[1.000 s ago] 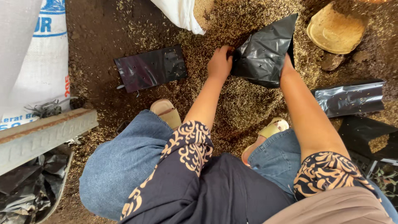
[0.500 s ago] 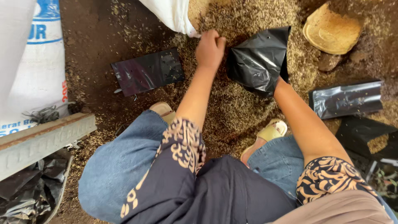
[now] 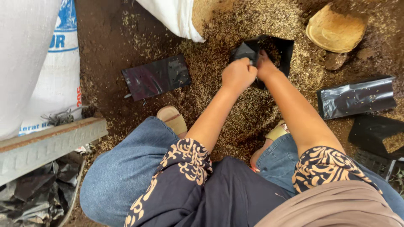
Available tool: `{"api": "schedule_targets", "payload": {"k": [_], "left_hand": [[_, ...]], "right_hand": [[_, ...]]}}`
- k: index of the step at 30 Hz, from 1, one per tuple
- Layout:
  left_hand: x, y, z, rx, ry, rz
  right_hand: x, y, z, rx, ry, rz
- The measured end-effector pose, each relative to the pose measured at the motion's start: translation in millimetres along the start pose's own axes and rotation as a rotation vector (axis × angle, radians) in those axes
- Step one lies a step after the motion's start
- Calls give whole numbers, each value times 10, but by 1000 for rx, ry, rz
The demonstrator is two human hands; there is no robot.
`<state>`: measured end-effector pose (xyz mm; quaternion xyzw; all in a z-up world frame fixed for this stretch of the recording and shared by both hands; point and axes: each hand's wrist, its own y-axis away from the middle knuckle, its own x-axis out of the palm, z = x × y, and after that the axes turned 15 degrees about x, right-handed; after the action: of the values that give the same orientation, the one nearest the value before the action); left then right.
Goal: The person scoops grain from a large sack into small black plastic bags by hand. They then fold and seal the bags, placing them aside.
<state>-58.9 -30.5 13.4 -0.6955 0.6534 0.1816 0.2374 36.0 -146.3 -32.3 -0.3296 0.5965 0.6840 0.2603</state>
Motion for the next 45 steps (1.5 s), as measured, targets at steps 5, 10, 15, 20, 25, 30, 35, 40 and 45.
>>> {"api": "schedule_targets", "payload": {"k": [5,10,15,20,25,30,35,40,45], "left_hand": [[-370,-286,-27,-58,-3,83],[-83,-770,-97,530,-268,-415],[138,-1065,91,424,-383,-37],[-369,-700,91,166,-105,38],[-868,-389,3,-95,36,280],[-617,-298,565,-411,524,-5],[352,328,1081,-531,43,-125],[1131,744,1260,-496,91,-200],[1205,892,1097,-611,304,-172]], "right_hand": [[-684,616,-590,-208,-265,-176],[-1142,1176,-878,366,-257,-332],[-800,1136,-650,517,-328,128],[-774,980,-711,427,-268,-23],[-918,758,-737,132,-400,-398],[-341,413,-1117,345,-1339,-492],[1116,307,-1102,661,-1590,-511],[1989,197,-320,796,-1313,-451],[1947,468,276,666,-1967,-114]]}}
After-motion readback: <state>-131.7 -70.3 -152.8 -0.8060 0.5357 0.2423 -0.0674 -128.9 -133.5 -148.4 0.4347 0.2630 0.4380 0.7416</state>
